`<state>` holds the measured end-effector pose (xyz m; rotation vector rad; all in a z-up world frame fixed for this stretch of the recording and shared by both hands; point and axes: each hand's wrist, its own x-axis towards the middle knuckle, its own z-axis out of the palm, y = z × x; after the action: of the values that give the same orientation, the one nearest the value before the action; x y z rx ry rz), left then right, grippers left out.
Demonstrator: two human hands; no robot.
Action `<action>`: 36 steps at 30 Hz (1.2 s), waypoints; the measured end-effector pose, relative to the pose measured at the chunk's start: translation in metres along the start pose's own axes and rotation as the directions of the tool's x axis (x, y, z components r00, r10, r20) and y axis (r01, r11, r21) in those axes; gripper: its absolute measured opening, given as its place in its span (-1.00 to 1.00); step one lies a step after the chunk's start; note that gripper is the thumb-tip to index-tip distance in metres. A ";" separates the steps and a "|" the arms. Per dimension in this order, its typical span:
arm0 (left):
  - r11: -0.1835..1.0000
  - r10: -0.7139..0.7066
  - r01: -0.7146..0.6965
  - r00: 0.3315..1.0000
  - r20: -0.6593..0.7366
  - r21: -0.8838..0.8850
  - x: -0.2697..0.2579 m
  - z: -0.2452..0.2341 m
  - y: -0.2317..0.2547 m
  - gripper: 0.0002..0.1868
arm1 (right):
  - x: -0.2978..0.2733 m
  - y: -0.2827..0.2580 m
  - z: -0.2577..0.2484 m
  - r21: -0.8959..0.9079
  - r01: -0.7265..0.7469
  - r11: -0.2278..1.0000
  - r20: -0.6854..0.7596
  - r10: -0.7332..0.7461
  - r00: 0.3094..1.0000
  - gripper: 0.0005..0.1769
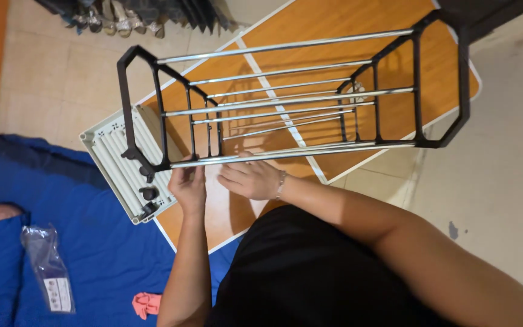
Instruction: The person assembles a metal drying rack and a white plastic storage unit on a wooden table. They insert metal rods into the rack frame, then attach white plastic legs to perforated trays and connect the trays with vertical supports to form a small shelving unit.
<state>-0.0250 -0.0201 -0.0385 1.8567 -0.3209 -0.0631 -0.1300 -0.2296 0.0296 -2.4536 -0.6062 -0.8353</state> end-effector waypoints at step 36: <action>0.846 -0.457 0.527 0.796 0.396 -0.084 -0.012 -0.033 -0.078 -0.80 | -0.130 0.137 0.130 -0.395 -0.709 0.585 0.547 0.769 0.330 -0.71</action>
<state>-0.0155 0.0345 -0.1032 1.6854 -0.0631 -0.7854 -0.0919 -0.2974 -0.1863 -2.6326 0.4257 0.4768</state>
